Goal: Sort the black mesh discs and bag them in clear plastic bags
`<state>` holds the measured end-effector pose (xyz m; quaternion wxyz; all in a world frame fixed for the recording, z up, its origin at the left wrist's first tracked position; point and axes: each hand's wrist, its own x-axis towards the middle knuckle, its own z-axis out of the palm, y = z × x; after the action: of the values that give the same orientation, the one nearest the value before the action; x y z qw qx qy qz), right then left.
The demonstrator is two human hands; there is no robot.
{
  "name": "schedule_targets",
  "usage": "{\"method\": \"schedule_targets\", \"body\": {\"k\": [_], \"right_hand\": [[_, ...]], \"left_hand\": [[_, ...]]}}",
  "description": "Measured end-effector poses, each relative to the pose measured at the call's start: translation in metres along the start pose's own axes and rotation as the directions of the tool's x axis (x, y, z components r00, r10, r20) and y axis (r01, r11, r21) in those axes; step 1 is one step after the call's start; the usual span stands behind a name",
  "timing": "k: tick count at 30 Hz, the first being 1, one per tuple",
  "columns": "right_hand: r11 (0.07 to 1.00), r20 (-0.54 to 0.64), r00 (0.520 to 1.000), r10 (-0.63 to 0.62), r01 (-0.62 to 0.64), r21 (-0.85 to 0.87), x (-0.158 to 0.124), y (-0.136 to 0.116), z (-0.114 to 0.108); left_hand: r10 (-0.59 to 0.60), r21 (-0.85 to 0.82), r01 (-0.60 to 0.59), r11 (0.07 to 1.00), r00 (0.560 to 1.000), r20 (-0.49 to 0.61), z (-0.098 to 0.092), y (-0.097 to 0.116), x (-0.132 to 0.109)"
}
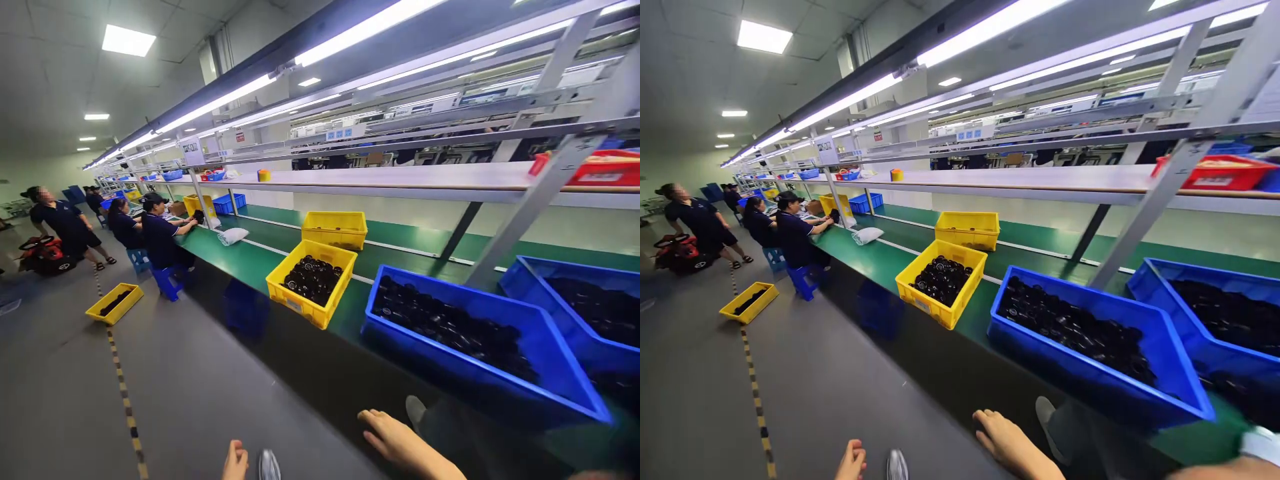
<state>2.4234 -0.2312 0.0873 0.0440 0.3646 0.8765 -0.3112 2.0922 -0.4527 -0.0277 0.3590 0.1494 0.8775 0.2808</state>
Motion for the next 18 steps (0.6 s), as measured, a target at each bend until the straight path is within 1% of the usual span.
{"method": "schedule_targets", "body": {"k": [2,3,5,6,7,9,10,11,12,13,14,16,18], "right_hand": [[0.996,-0.060,0.996,0.063,-0.059,0.063,0.053,0.011,-0.014],[0.989,-0.109,0.988,0.106,-0.094,0.112,0.080,0.017,-0.020],[0.955,-0.222,0.950,0.221,-0.164,0.247,0.132,0.028,-0.033],[0.924,-0.276,0.916,0.291,-0.195,0.329,0.158,0.033,-0.040],[0.881,-0.323,0.869,0.375,-0.225,0.417,0.182,0.037,-0.048],[0.776,-0.371,0.752,0.544,-0.284,0.563,0.229,0.044,-0.069],[0.727,-0.376,0.693,0.614,-0.313,0.611,0.250,0.047,-0.080],[0.686,-0.376,0.641,0.670,-0.339,0.644,0.269,0.051,-0.091],[0.654,-0.371,0.600,0.709,-0.362,0.664,0.287,0.055,-0.101],[0.636,-0.367,0.576,0.730,-0.376,0.674,0.303,0.060,-0.110],[0.625,-0.364,0.564,0.741,-0.383,0.680,0.317,0.065,-0.118],[0.614,-0.369,0.544,0.753,-0.382,0.690,0.338,0.075,-0.128],[0.633,-0.406,0.529,0.745,-0.369,0.681,0.353,0.086,-0.128]], "left_hand": [[0.068,0.012,-0.068,0.998,0.998,0.005,-0.016,0.046,0.052],[0.121,0.016,-0.122,0.992,0.993,0.009,-0.025,0.073,0.080],[0.246,0.021,-0.247,0.969,0.969,0.025,-0.042,0.133,0.133],[0.308,0.023,-0.309,0.951,0.951,0.040,-0.050,0.167,0.159],[0.366,0.024,-0.368,0.930,0.929,0.065,-0.056,0.202,0.183],[0.470,0.019,-0.476,0.879,0.873,0.132,-0.063,0.275,0.227],[0.514,0.015,-0.524,0.852,0.841,0.170,-0.063,0.312,0.248],[0.551,0.011,-0.565,0.825,0.809,0.206,-0.059,0.348,0.267],[0.583,0.005,-0.603,0.798,0.775,0.244,-0.053,0.383,0.285],[0.604,0.002,-0.630,0.777,0.746,0.281,-0.044,0.416,0.303],[0.614,0.003,-0.648,0.761,0.722,0.318,-0.033,0.446,0.319],[0.607,0.021,-0.659,0.752,0.705,0.367,-0.006,0.498,0.347],[0.579,0.046,-0.645,0.763,0.713,0.397,0.019,0.537,0.370]]}}
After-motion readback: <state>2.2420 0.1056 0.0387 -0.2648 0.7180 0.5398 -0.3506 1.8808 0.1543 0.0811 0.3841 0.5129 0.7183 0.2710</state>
